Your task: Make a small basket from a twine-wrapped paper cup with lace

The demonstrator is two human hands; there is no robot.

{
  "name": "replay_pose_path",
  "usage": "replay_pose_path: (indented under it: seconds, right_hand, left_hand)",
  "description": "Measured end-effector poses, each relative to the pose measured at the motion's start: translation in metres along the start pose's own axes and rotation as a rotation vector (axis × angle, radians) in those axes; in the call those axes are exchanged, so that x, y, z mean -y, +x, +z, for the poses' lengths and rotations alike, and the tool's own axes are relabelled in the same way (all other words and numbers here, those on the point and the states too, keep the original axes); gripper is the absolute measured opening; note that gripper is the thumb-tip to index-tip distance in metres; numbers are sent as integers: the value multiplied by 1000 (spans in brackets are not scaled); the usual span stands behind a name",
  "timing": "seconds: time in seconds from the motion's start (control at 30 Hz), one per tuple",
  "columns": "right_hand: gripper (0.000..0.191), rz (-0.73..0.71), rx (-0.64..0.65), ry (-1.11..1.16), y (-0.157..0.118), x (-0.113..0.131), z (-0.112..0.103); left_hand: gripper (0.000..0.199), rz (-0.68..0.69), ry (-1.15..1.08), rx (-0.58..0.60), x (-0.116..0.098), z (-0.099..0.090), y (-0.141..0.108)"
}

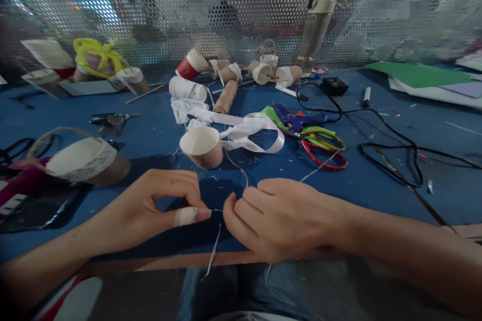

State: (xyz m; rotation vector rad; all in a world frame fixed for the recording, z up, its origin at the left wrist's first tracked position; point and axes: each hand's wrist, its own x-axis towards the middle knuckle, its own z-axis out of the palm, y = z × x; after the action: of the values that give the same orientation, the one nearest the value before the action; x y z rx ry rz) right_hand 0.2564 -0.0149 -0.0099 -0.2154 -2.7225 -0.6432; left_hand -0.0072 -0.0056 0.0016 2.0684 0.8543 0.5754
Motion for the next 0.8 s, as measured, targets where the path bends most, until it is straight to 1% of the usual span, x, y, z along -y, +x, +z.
replay_pose_path:
  seconds: [0.07, 0.1, 0.13, 0.17, 0.2, 0.3, 0.33, 0.37, 0.4, 0.43, 0.47, 0.53, 0.6, 0.67, 0.73, 0.8]
  right_hand:
    - [30, -62, -25, -64, 0, 0, -1]
    - [31, -69, -23, -64, 0, 0, 0]
    - [31, -53, -22, -50, 0, 0, 2]
    - [30, -11, -19, -28, 1, -1, 4]
    - [29, 53, -21, -6, 1, -3, 7]
    - [25, 255, -48, 101, 3, -6, 16]
    - [25, 305, -36, 174, 3, -7, 17]
    - [25, 354, 1, 272, 3, -8, 17]
    - [25, 405, 53, 389, 4, -8, 17]
    - [24, 456, 119, 517, 4, -9, 16]
    - [21, 505, 186, 643, 5, -9, 14]
    - [16, 568, 276, 859, 6, -10, 10]
    - [15, 587, 298, 1006, 7, -13, 7]
    - [19, 596, 277, 1082, 6, -15, 7]
    - [22, 592, 244, 1046, 5, -16, 8]
    - [25, 566, 217, 885, 4, -15, 11]
  left_hand:
    - [28, -82, -80, 105, 1, -2, 0]
    - [30, -95, -96, 145, 2, -2, 0]
    - [29, -73, -76, 147, 3, -2, 1]
    - [26, -15, -16, 115, 5, -2, 1]
    - [20, 79, 81, 43, 8, -1, 1]
    - [12, 473, 542, -213, 14, 1, 1]
    - [9, 596, 696, -241, 15, 1, 0]
    - [5, 666, 794, -277, 16, 1, -1]
    - [6, 715, 858, -274, 15, 0, -3]
    - [9, 744, 931, -228, 14, -1, -5]
    - [13, 816, 988, -203, 13, -2, -7]
    - [15, 883, 1079, -161, 10, -4, -10]
    - [15, 910, 1109, -144, 8, -5, -12]
    - [13, 882, 1084, -150, 6, -5, -11]
    - [11, 814, 1029, -174, 7, -4, -9]
    - [8, 750, 969, -205, 10, -2, -6]
